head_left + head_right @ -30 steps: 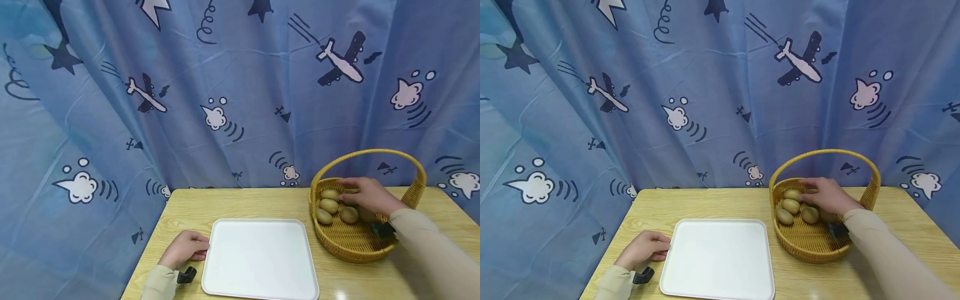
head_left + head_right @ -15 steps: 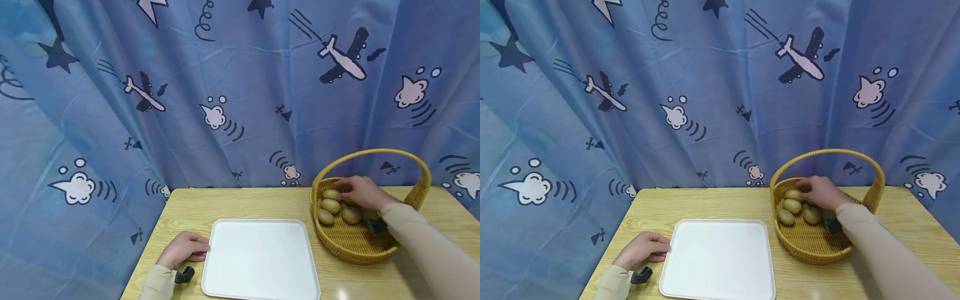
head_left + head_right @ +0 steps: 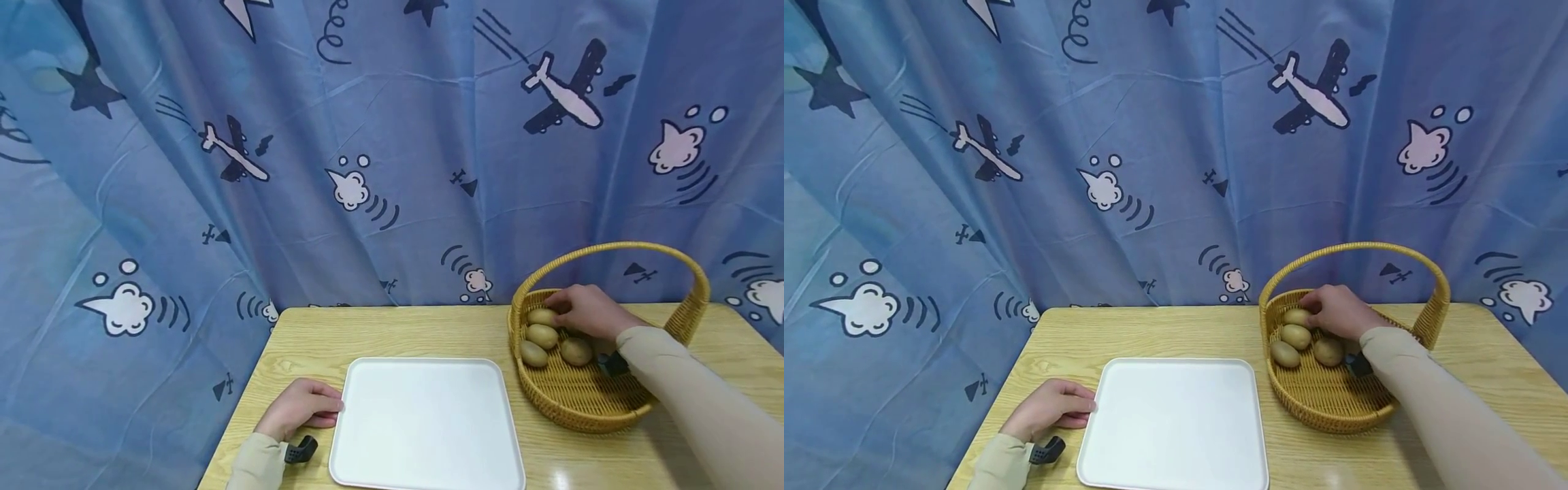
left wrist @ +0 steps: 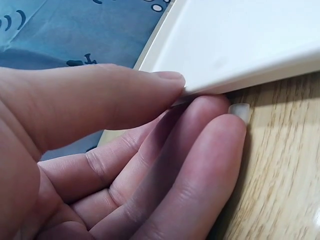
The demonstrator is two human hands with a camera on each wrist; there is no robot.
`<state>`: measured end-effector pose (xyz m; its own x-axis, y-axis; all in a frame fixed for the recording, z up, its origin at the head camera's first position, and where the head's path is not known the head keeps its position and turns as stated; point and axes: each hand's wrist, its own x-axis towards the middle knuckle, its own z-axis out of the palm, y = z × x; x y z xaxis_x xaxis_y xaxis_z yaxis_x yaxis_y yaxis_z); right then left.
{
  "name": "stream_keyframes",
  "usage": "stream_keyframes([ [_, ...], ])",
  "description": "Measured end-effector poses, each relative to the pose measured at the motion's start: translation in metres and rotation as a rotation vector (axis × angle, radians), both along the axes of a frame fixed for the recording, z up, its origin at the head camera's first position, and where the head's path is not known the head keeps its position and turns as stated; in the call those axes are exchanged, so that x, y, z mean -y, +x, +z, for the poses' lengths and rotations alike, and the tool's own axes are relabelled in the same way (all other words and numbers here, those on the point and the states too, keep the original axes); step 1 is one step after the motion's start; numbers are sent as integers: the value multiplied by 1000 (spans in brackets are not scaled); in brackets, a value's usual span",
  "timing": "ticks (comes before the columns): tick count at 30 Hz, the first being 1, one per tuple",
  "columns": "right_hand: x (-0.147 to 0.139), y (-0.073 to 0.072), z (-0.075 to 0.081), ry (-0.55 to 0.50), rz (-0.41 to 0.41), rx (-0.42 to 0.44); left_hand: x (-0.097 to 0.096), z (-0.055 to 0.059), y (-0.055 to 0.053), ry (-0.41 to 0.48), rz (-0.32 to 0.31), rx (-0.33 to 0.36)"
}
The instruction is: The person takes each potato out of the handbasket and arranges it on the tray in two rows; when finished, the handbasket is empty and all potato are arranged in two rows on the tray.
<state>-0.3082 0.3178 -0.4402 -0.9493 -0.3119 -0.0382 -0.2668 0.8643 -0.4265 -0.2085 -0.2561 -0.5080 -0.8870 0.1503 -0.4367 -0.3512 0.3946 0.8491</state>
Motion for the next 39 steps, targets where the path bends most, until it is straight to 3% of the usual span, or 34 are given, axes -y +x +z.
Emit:
stream_keyframes([
  [21, 4, 0, -5, -4, -10, 19, -1, 3, 1, -1, -12, -10],
  [31, 3, 2, 1, 29, 2, -40, -6, -2, 0, 1, -2, -25],
  [39, 4, 9, 13, 27, 8, -106, -5, 5, 1, -12, 6, -30],
])
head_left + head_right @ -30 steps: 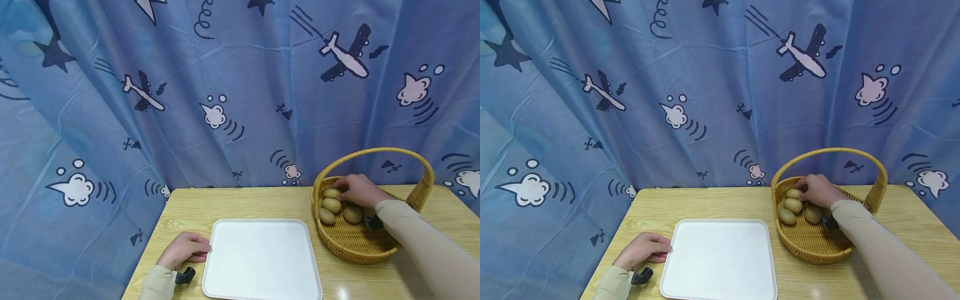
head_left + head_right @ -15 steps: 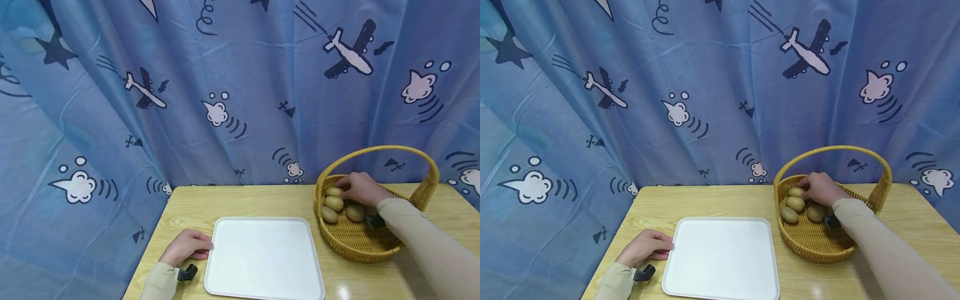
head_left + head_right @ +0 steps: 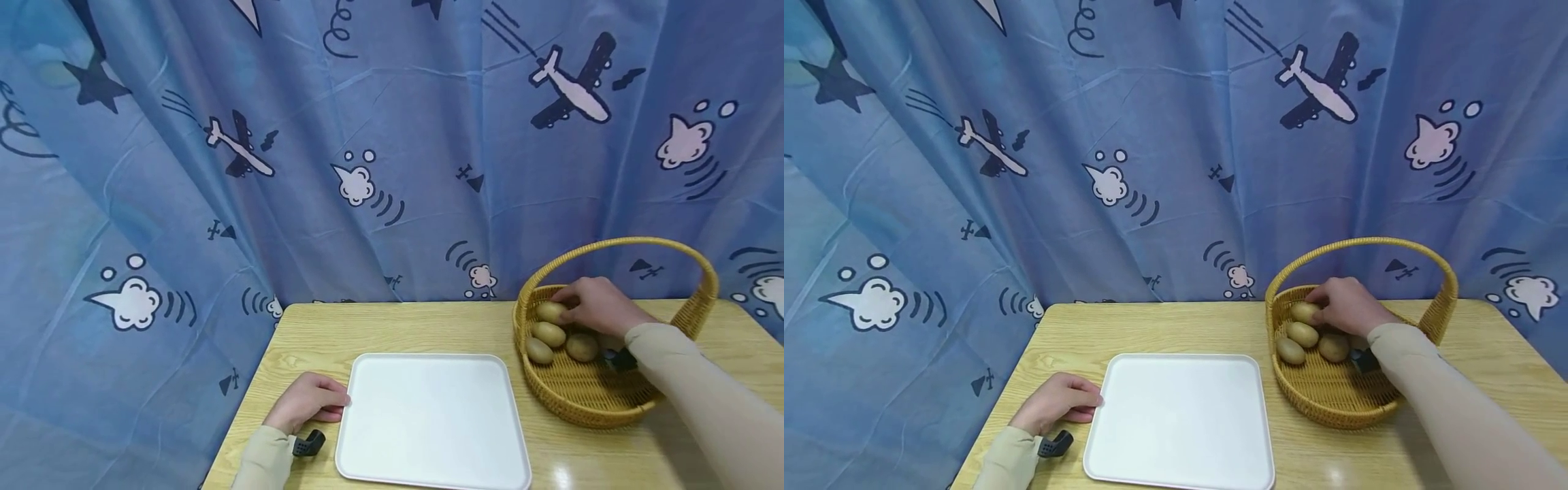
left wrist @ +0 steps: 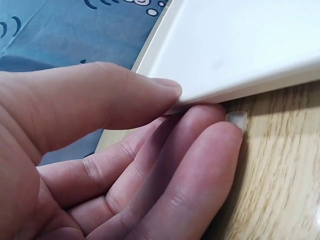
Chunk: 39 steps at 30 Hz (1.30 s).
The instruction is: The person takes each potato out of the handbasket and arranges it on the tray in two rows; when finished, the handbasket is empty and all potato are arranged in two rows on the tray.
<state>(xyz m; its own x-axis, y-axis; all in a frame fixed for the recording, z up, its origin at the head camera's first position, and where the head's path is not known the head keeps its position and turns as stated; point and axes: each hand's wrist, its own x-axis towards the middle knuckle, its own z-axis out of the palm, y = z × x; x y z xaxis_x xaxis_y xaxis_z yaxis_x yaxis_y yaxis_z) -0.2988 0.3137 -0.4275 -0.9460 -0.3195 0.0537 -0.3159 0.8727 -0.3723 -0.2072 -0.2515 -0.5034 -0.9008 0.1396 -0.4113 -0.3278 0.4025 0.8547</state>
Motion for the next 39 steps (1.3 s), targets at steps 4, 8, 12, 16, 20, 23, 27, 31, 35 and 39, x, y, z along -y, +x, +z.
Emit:
stream_keyframes([
  [4, -2, 17, 12, -8, -15, -9, -1, 1, 1, 3, 0, -4],
  [8, 0, 43, 22, -8, -20, -98, -2, 1, 1, -2, 6, -22],
  [12, 11, 73, 30, -19, -19, -215, -1, 2, 1, -5, 18, -33],
  [16, 27, 105, 36, -51, -32, -306, 1, 3, 2, -4, 25, -31],
  [20, 48, 132, 37, -107, -34, -390, 0, 4, 2, -1, 17, -33],
  [23, 70, 144, 35, -154, -10, -439, -2, 4, 1, 3, 13, -25],
  [27, 113, 137, 25, -214, 72, -450, -1, 4, -2, 9, 22, -28],
  [31, 159, 116, 4, -299, 160, -360, 0, 3, -4, 16, 22, -33],
  [35, 201, 95, -20, -353, 213, -265, 0, 0, -6, 23, 6, -26],
  [39, 236, 81, -37, -359, 236, -211, -2, -1, -6, 17, 6, -27],
])
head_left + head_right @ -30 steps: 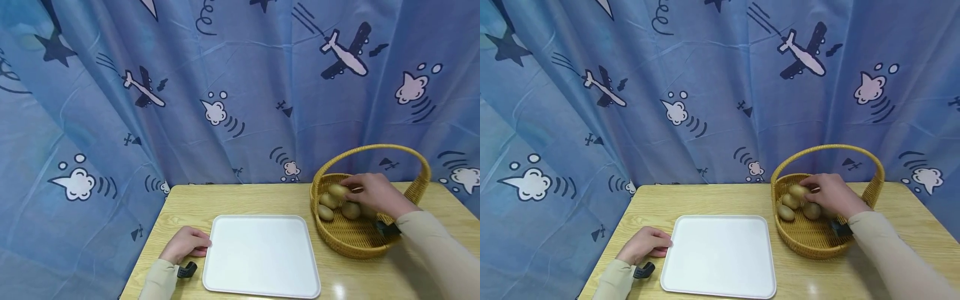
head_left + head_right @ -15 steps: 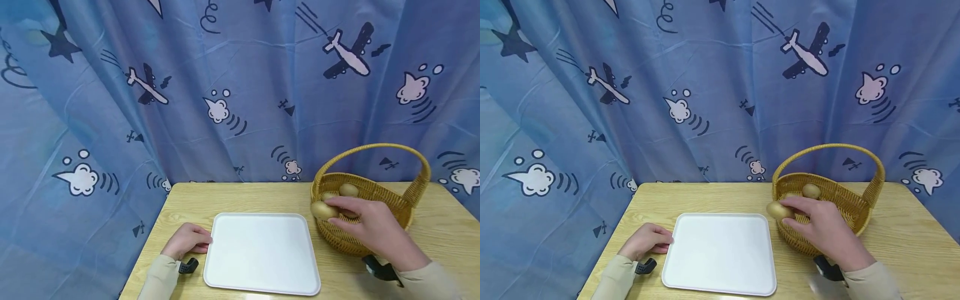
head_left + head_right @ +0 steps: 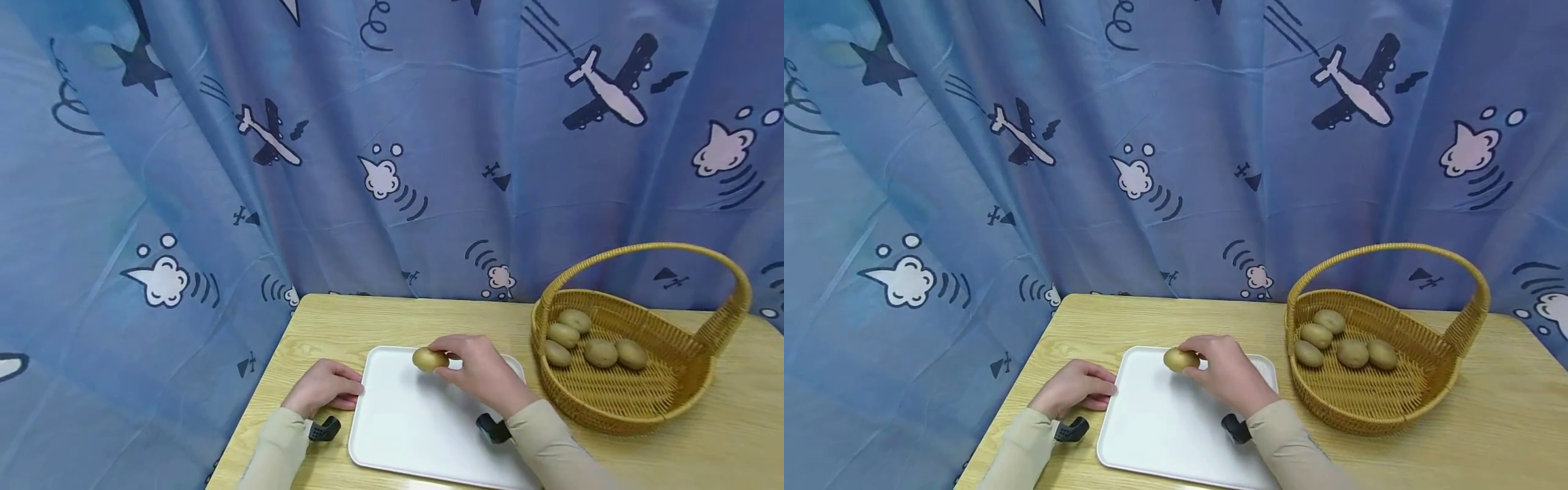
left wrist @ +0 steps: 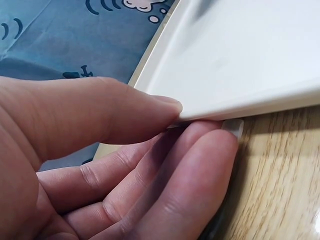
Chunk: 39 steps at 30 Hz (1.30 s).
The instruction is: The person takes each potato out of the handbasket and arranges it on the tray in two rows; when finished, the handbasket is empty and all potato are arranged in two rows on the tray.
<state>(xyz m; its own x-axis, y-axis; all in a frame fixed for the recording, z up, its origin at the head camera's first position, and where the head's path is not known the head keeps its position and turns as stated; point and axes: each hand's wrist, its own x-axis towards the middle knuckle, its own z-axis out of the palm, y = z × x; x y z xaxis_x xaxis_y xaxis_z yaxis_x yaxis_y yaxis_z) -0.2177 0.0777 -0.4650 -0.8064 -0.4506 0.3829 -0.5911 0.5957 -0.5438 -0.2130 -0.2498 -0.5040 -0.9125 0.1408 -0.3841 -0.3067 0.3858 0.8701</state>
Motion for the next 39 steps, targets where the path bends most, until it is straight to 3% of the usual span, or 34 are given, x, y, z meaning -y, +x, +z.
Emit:
stream_keyframes([
  [9, 52, -9, -19, 47, -23, 74, 3, -1, -3, 29, -3, -3],
  [18, 54, -8, -24, 75, -17, 79, 3, 0, -5, 29, -1, -3],
  [25, 48, -10, -26, -1, 15, 184, 4, -3, -3, 20, 1, 1],
  [32, 49, -14, -25, 8, -9, 282, 4, -4, -4, 19, 7, 3],
  [39, 57, -15, -27, 7, -9, 291, 3, -2, -3, 22, 3, 3],
])
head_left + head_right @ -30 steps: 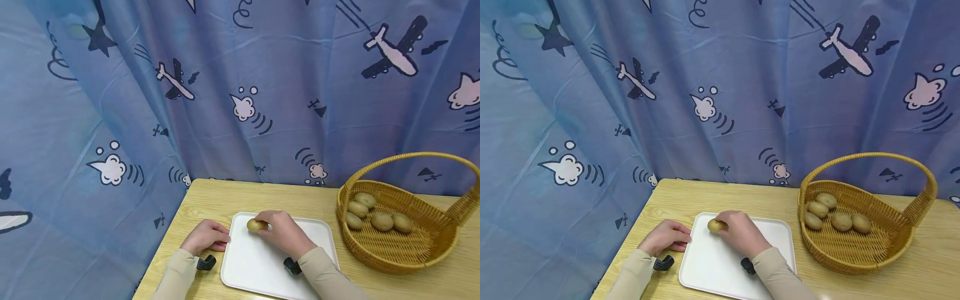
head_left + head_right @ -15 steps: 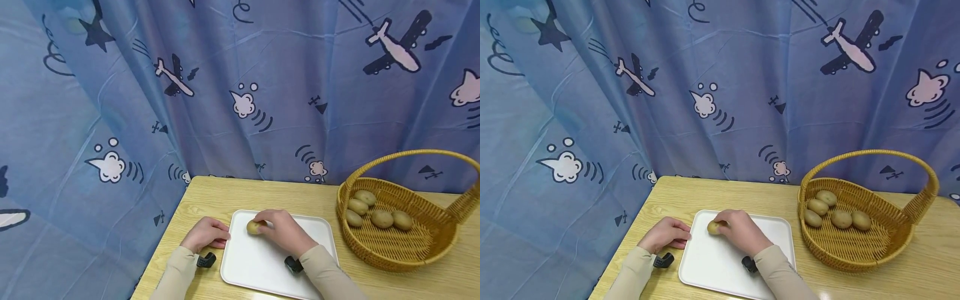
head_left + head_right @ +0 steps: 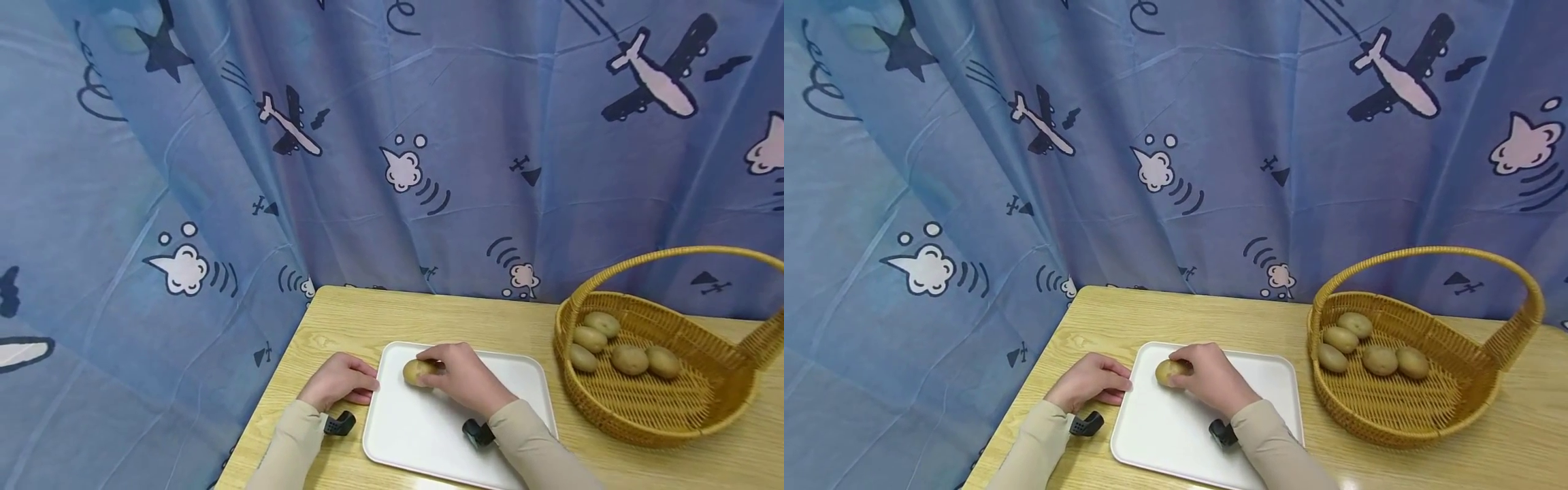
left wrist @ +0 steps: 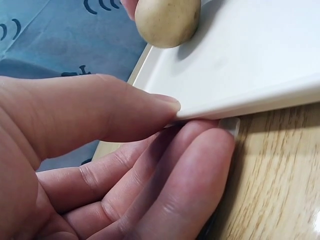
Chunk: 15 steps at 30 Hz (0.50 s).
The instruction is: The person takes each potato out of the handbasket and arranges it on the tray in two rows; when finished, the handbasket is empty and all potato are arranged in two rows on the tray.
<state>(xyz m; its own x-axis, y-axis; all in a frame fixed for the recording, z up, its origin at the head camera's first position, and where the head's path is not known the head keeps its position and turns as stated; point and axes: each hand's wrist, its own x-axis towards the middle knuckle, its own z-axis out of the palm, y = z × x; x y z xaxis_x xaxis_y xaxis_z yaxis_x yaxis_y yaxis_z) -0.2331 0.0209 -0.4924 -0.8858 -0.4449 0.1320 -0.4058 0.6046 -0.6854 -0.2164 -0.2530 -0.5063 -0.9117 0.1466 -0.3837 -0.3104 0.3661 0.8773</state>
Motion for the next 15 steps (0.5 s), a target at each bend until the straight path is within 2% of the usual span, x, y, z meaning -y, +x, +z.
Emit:
stream_keyframes([
  [15, 19, 4, -1, -7, -83, -33, -2, 0, 3, -13, 15, -10],
])
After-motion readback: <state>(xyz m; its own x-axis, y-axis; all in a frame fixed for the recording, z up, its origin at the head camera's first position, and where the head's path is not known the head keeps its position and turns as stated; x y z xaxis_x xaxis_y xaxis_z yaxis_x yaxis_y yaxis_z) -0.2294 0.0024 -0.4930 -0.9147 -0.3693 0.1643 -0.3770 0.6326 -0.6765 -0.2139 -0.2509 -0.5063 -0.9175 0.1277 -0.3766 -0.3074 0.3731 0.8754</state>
